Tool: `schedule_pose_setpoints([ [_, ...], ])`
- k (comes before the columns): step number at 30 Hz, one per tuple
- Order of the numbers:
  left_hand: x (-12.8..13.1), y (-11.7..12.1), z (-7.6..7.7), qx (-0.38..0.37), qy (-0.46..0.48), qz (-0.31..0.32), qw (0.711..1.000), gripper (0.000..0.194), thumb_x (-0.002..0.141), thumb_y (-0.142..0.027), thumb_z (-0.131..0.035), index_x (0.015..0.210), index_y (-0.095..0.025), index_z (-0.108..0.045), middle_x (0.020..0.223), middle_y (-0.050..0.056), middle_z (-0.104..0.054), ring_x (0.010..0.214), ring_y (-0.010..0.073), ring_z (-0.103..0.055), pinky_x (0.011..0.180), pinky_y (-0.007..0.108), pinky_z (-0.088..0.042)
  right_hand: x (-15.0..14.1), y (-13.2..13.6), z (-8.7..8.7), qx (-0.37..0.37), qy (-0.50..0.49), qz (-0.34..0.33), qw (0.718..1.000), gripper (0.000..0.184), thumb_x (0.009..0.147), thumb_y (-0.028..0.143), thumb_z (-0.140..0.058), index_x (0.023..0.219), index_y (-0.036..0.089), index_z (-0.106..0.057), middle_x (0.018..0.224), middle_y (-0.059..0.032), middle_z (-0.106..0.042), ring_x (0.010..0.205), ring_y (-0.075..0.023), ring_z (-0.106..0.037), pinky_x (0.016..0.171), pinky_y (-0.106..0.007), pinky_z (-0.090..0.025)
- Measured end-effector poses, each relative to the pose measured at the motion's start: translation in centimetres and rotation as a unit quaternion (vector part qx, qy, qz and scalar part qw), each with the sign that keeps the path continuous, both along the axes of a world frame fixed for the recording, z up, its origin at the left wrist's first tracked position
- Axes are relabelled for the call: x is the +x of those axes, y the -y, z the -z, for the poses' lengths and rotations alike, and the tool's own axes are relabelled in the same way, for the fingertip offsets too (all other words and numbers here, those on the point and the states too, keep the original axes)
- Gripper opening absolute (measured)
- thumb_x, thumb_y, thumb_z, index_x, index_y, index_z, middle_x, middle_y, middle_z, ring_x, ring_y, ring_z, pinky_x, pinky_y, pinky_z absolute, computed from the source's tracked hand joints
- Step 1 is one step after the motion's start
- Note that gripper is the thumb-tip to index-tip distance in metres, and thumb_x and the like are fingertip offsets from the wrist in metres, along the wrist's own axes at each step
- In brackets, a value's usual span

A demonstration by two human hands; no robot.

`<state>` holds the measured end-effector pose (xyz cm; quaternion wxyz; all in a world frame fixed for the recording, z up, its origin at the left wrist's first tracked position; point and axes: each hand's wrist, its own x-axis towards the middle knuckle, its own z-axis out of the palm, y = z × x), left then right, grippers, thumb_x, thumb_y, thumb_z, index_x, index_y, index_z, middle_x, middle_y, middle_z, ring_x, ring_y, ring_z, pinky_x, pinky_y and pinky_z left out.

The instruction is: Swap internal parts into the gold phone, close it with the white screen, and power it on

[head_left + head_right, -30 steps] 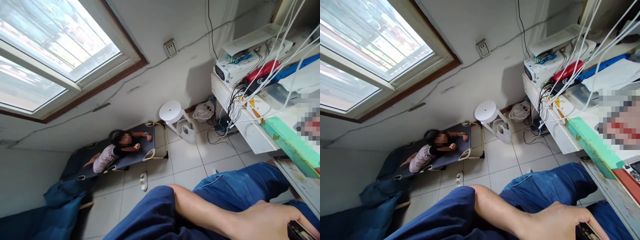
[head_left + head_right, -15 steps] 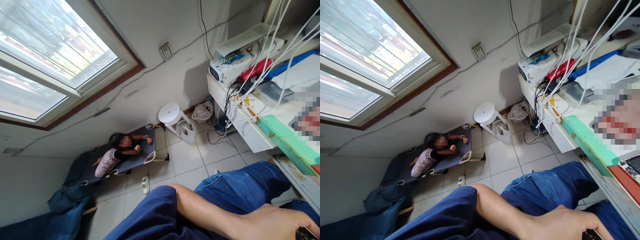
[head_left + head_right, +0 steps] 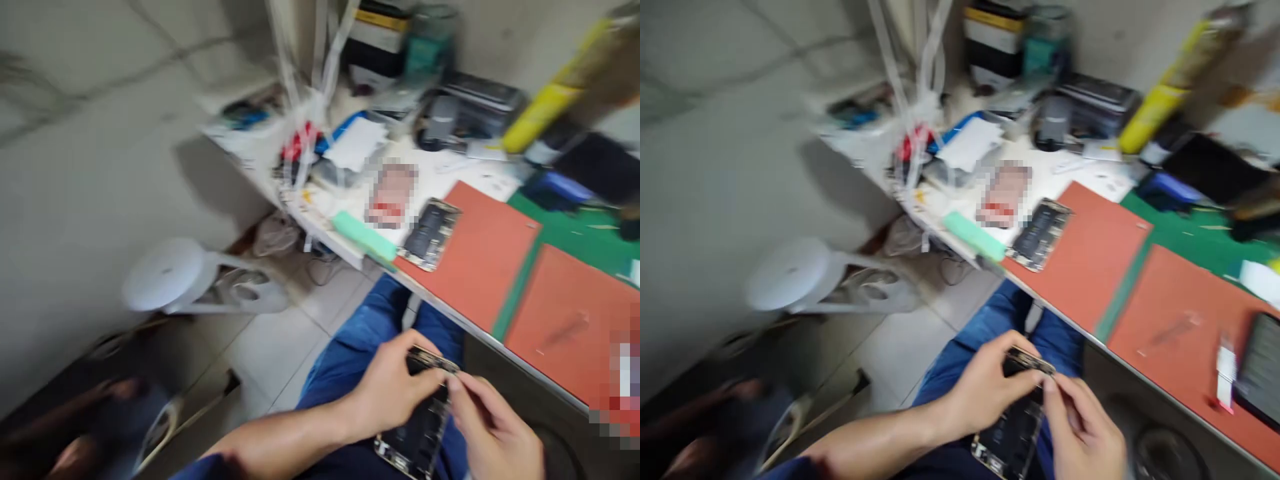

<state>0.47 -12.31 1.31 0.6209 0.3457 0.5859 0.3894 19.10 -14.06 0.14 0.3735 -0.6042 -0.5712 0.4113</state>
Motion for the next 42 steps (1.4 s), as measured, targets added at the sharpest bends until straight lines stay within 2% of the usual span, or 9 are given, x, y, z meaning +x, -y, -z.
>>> schedule_pose_setpoints([
  [2, 0.1, -0.9, 0.1, 0.003, 0.002, 0.020, 1.000, 0.016, 0.088, -0.034, -0.074, 0.097, -0.021, -0.072, 0.092, 0.002, -0.077, 0.087, 0.0207, -0.071, 0.083, 0.032, -0.056, -0.7, -0.2, -0.2, -0.003, 0.007, 0.037, 0.999, 0.024, 0.094, 0.044, -0.081, 0.090, 0.021, -0.083, 0.067, -0.0004, -0.066, 0.050, -0.0132, -0.056, 0.044, -0.024, -0.045],
  [6, 0.6, -2.1, 0.7, -0.001, -0.011, 0.068, 0.998, 0.025, 0.089, -0.045, -0.075, 0.097, -0.021, -0.071, 0.094, 0.003, -0.077, 0.089, 0.0217, -0.071, 0.083, 0.032, -0.056, -1.4, -1.0, -0.4, -0.036, -0.010, 0.039, 0.999, 0.026, 0.103, 0.042, -0.069, 0.096, 0.021, -0.084, 0.073, -0.0011, -0.066, 0.059, -0.0131, -0.058, 0.053, -0.024, -0.047],
  [15, 0.9, -1.5, 0.7, -0.020, -0.024, 0.095, 0.995, 0.044, 0.084, -0.058, -0.082, 0.103, -0.020, -0.070, 0.094, 0.004, -0.076, 0.087, 0.0217, -0.071, 0.079, 0.032, -0.058, -1.1, 0.1, -1.5, -0.017, -0.017, 0.058, 0.998, 0.025, 0.105, 0.034, -0.065, 0.094, 0.021, -0.082, 0.077, -0.0014, -0.067, 0.067, -0.0134, -0.059, 0.060, -0.024, -0.045],
  [22, 1.7, 0.0, -0.2, 0.014, -0.039, 0.140, 0.989, 0.053, 0.074, -0.064, -0.086, 0.099, -0.020, -0.073, 0.097, 0.006, -0.077, 0.089, 0.0232, -0.071, 0.081, 0.032, -0.058, -1.0, 3.4, -2.9, 0.014, -0.003, 0.125, 0.992, 0.023, 0.102, 0.030, -0.065, 0.089, 0.020, -0.080, 0.075, -0.0004, -0.066, 0.065, -0.0124, -0.059, 0.061, -0.023, -0.045],
  [29, 2.1, 2.2, -1.6, 0.052, -0.013, 0.189, 0.980, 0.052, 0.077, -0.063, -0.087, 0.100, -0.019, -0.072, 0.094, 0.006, -0.076, 0.088, 0.0217, -0.069, 0.079, 0.031, -0.056, -1.2, 7.1, -3.9, 0.053, 0.009, 0.171, 0.984, 0.024, 0.104, 0.033, -0.063, 0.093, 0.022, -0.082, 0.077, -0.0005, -0.069, 0.065, -0.0124, -0.060, 0.061, -0.023, -0.044],
  [34, 2.1, 3.2, -2.0, 0.066, 0.004, 0.193, 0.979, 0.051, 0.077, -0.062, -0.088, 0.100, -0.020, -0.070, 0.090, 0.003, -0.073, 0.083, 0.0198, -0.066, 0.075, 0.029, -0.055, -1.3, 8.5, -4.3, 0.080, 0.023, 0.179, 0.980, 0.027, 0.105, 0.034, -0.061, 0.091, 0.021, -0.081, 0.078, -0.0006, -0.070, 0.066, -0.0124, -0.061, 0.061, -0.023, -0.044],
  [42, 2.1, 4.1, -1.9, 0.089, 0.015, 0.207, 0.974, 0.047, 0.079, -0.057, -0.088, 0.100, -0.019, -0.071, 0.092, 0.005, -0.073, 0.083, 0.0190, -0.064, 0.077, 0.029, -0.054, -2.0, 9.9, -3.8, 0.087, 0.018, 0.213, 0.973, 0.028, 0.103, 0.039, -0.064, 0.091, 0.022, -0.083, 0.074, 0.0000, -0.067, 0.062, -0.0124, -0.059, 0.058, -0.023, -0.043],
])
